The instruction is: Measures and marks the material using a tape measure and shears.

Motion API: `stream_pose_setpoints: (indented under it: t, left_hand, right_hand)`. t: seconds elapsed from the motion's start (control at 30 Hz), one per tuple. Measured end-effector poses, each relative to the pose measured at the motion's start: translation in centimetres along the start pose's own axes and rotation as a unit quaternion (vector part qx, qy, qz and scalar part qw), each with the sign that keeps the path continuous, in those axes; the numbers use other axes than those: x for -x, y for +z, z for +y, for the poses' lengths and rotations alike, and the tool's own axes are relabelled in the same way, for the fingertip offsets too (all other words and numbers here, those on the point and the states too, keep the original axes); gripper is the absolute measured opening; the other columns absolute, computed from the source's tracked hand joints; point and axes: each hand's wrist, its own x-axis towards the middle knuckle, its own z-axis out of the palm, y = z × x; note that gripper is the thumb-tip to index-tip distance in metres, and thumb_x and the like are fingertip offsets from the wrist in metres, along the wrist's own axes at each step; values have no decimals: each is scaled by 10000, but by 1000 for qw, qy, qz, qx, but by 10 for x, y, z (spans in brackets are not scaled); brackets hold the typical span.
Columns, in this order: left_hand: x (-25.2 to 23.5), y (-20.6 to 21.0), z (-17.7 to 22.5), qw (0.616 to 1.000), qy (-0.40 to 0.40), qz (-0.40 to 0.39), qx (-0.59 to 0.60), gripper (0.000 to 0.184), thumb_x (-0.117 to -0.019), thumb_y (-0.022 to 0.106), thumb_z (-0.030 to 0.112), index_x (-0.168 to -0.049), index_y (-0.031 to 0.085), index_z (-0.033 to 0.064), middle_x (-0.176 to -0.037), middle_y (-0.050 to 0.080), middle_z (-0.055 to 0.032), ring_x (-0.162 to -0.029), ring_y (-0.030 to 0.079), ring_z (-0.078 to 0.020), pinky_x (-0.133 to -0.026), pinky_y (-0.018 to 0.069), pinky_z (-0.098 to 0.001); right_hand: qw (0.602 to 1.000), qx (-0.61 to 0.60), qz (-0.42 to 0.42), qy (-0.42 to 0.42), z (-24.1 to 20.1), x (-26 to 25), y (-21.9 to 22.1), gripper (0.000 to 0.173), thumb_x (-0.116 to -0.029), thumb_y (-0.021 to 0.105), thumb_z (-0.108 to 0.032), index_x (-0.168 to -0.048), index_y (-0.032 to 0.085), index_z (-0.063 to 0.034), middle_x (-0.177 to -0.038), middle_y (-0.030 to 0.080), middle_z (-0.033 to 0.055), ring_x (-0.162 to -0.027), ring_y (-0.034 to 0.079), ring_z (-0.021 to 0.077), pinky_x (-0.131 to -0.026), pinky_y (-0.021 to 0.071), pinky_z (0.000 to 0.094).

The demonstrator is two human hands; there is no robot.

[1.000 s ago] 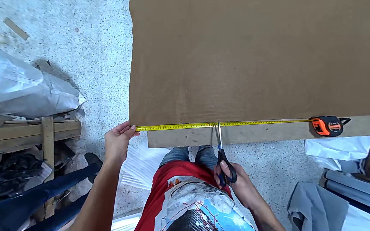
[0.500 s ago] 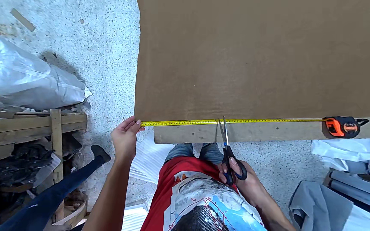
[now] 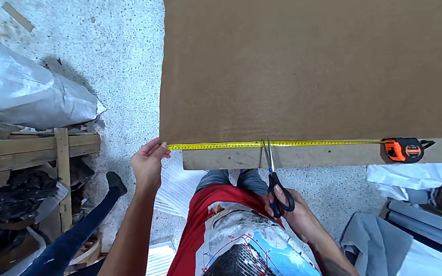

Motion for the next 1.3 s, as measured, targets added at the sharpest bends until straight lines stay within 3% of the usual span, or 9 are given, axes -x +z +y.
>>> stream_pose_setpoints:
  t: [0.2,0.47,0.67,0.83,1.3]
  left_hand:
    - [-1,-1,1,1000,10,0,5,291,-933,728,29,-1222,698,12,-954,760,-58,-735,721,-133,-708,628,-295]
    - [5,-2,3,1000,5,-4,5,295,-930,726,16,-1223,698,5,-943,760,-63,-729,717,-131,-705,624,-289]
    - [3,-1,1,1000,7,-3,10,287,-933,721,13,-1219,701,11,-957,760,-61,-735,721,-134,-708,628,-289]
    - [1,-1,0,1000,8,-8,10,291,-939,714,14,-1229,692,8,-975,757,-60,-747,724,-136,-721,633,-301]
    - [-1,-1,-2,1000,1,-7,5,297,-935,723,25,-1229,686,3,-975,760,-63,-764,736,-148,-736,642,-315]
  right_hand:
    - [999,-31,-8,17,-11,2,6,625,-934,565,-698,-858,646,-82,-813,642,75,-668,619,168,-615,549,325]
    - [992,-106,-9,70,-28,8,9,583,-982,520,-634,-899,622,-66,-816,619,80,-646,615,163,-583,546,300]
    - [1000,1,23,10,-10,1,14,593,-990,531,-625,-871,657,-57,-795,634,76,-644,595,156,-590,523,305]
    - [991,108,71,-25,17,-10,8,555,-954,628,-606,-894,652,-55,-701,606,55,-600,578,165,-569,504,315]
    - [991,80,99,-32,22,-28,6,454,-966,666,-496,-904,645,-47,-684,599,61,-591,579,159,-576,505,305]
